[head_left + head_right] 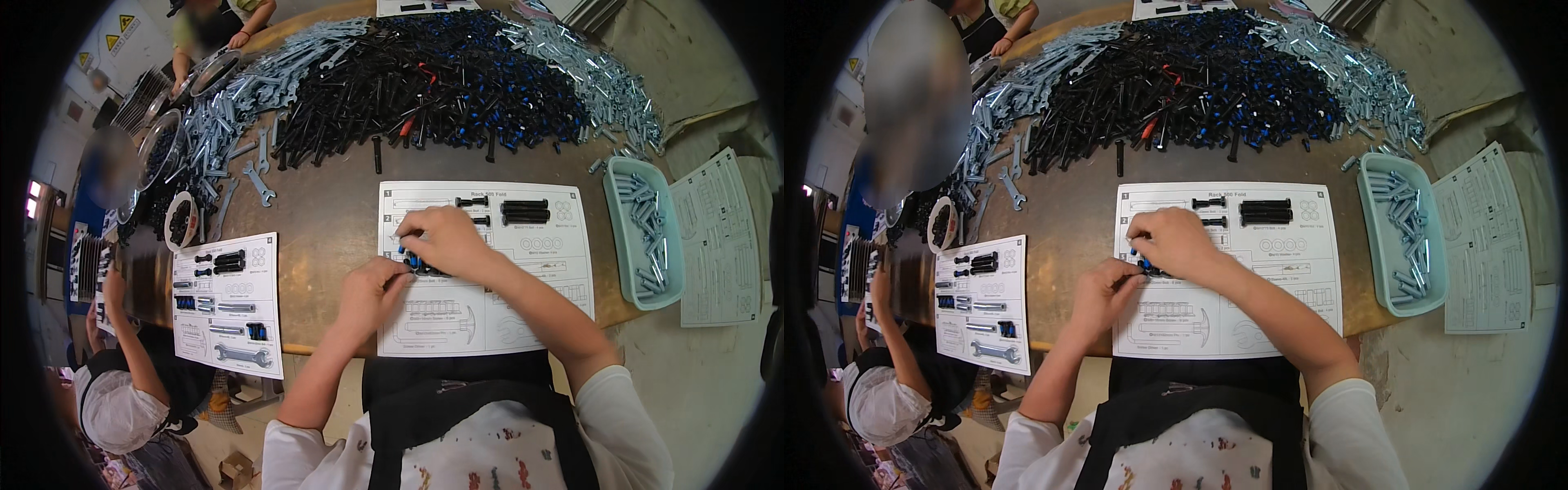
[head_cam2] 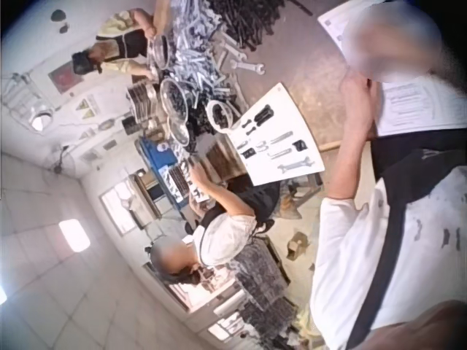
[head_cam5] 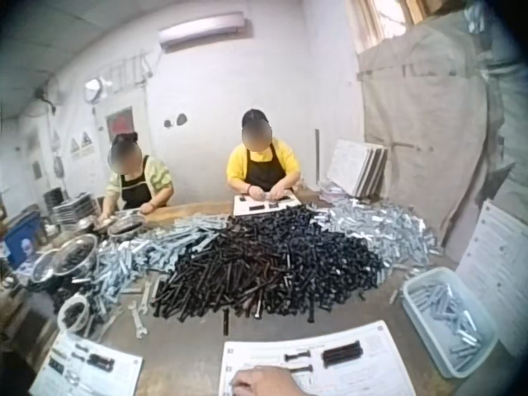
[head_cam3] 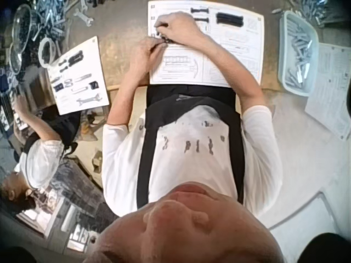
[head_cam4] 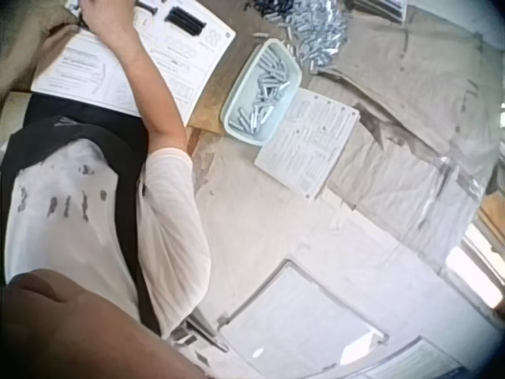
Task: The person assembles small hardware components on a printed instruction sheet at a workbench. They pick up black plastic pieces, blue fasteners, and silver bolts, then place them into designated slots on the sheet. A wrench is briefly handled and placed on the sheet. The person repeats this process with multiple sets of components.
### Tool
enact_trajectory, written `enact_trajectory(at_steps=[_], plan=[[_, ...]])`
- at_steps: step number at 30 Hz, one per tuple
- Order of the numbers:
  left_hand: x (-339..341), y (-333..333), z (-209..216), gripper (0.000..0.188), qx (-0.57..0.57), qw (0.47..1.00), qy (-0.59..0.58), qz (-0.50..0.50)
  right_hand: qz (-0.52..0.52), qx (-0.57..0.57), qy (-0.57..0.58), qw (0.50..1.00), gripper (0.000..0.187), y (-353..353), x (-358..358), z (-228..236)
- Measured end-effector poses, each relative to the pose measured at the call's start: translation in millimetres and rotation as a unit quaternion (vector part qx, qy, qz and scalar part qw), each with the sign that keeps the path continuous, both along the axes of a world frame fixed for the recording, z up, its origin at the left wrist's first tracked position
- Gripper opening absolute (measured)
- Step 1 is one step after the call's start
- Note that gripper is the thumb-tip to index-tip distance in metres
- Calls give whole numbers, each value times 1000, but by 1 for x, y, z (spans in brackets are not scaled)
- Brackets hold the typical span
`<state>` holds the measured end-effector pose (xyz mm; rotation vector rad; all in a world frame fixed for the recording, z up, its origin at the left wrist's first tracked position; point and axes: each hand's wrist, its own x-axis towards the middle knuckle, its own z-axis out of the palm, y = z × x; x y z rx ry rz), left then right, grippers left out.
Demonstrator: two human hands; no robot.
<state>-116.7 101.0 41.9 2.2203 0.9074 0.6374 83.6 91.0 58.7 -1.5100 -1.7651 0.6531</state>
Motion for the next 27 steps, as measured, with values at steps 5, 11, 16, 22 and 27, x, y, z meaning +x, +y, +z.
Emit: enact_trajectory(at_steps=[5,11,16,22,27], plan=[[-4,-11,-2,18,11,999,-35,33,42,-24,-110,993,17,0,-13,-11],[2,12,20,51,-40,998,20,-41,-34,-39,-143,988,37,-47,7,12],[13,23,11,46,-41,994,42,-94,-19,-51,-141,989,37,-61,1,7],[14,19,15,42,-34,995,33,-91,-47,-56,-116,991,33,-66,2,-2],[11,16,5,40,-28,996,14,-81,-59,-5,-121,991,33,-69,-5,-13]])
